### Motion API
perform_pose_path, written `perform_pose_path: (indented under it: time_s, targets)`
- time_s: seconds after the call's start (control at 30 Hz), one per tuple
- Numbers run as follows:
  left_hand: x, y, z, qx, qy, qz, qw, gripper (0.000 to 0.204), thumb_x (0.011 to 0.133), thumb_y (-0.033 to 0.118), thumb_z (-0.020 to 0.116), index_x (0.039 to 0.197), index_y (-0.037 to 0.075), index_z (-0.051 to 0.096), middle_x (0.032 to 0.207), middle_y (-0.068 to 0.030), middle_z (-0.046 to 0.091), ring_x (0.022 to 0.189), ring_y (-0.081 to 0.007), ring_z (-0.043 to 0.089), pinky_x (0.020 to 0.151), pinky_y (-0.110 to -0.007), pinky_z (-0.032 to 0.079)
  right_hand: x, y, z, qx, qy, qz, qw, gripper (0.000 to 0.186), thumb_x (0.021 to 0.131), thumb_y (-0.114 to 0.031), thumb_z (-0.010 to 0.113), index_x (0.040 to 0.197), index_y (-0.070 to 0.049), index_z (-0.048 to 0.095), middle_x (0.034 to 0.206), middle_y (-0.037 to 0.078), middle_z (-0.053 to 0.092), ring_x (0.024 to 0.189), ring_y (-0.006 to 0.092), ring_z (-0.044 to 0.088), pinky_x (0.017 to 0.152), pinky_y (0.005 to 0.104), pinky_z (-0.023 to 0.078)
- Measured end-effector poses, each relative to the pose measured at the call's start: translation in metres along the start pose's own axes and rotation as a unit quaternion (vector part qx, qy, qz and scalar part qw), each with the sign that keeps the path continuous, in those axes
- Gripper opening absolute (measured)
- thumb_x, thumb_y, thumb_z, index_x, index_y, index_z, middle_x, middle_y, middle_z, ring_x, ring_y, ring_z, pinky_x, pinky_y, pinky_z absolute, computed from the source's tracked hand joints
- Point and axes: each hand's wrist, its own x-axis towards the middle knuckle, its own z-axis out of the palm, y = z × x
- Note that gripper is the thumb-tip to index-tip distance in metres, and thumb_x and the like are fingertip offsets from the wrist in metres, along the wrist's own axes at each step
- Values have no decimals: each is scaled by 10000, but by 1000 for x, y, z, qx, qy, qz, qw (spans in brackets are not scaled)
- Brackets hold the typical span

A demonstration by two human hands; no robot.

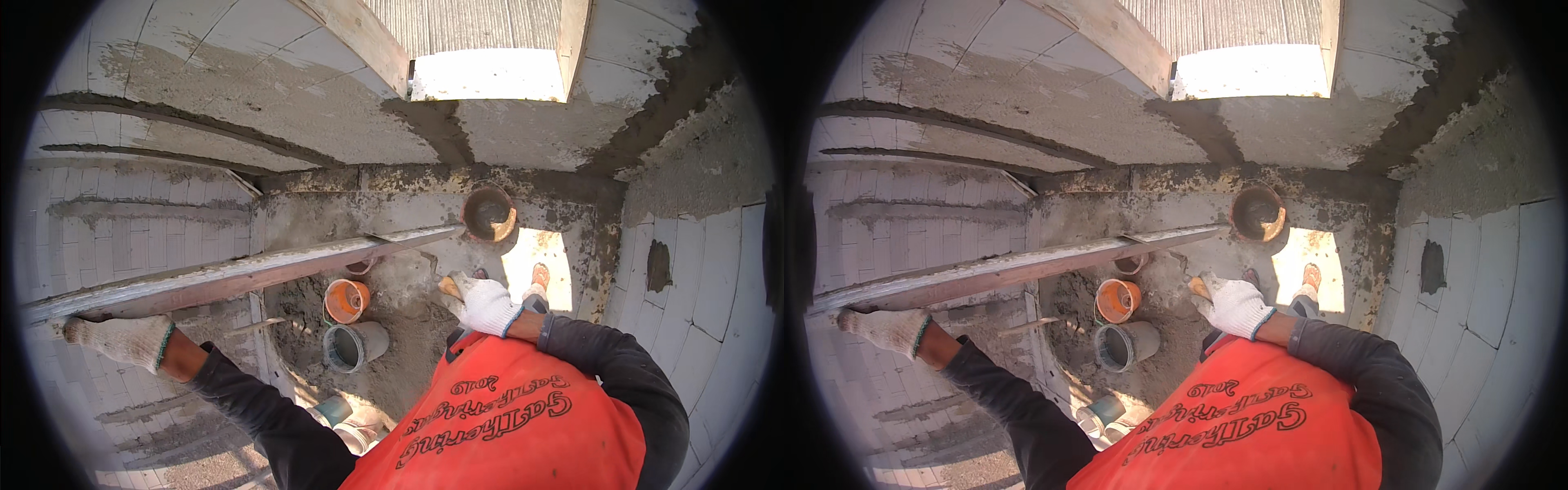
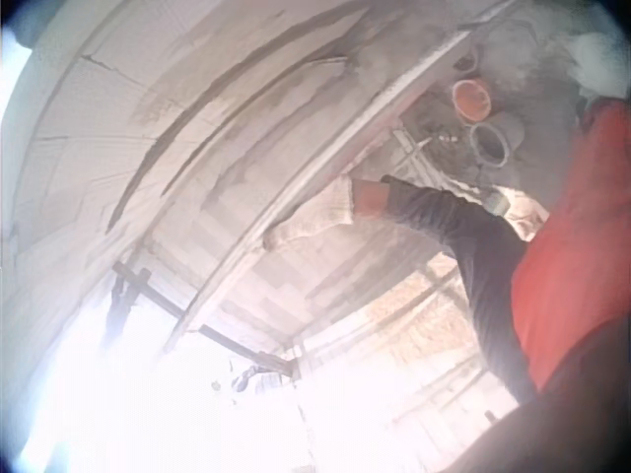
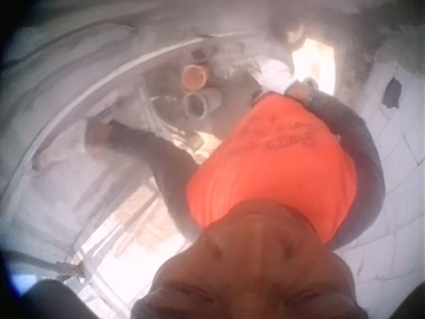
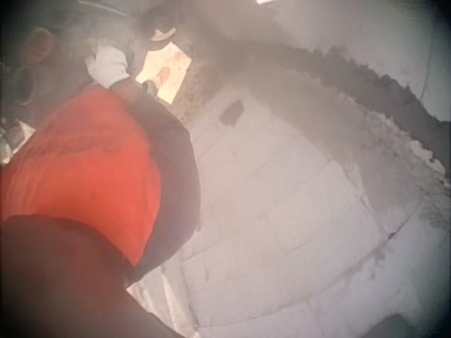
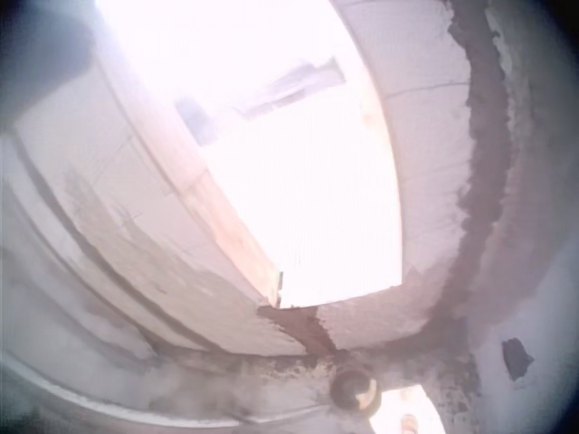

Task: The person scoops wet cement from a bucket using a trowel and applies it to a white block wall. They spread the cement along the joints and smooth the surface with a long straightedge, repeating the process across different sections of the wall.

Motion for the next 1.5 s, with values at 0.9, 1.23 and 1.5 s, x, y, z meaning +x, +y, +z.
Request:
perform_pose_path:
  time_s: [0.9,1.23,1.5]
  targets:
    - [-217,-50,50,-195,-104,-108,969,461,1082,360,593,1313,-38,583,1120,-73,649,993,-162,596,895,-306,478,-19,-32,-77,-86,95,-95,987,466,944,-375,648,1294,-75,581,1038,233,727,965,424,715,813,508,562]
    - [-288,-65,60,-227,-235,-56,944,690,863,156,786,1475,-34,530,1130,-186,687,947,-279,679,855,-363,545,-59,-149,-237,-52,273,-237,931,573,947,-414,690,1348,-17,594,948,130,720,781,255,706,758,363,556]
    - [-325,-132,25,-204,-312,-20,928,586,1016,318,573,1501,-2,497,1269,-205,658,1139,-325,652,972,-419,502,-109,-115,-351,154,456,-264,836,602,1029,-398,641,1447,21,533,961,83,688,692,100,672,622,215,593]
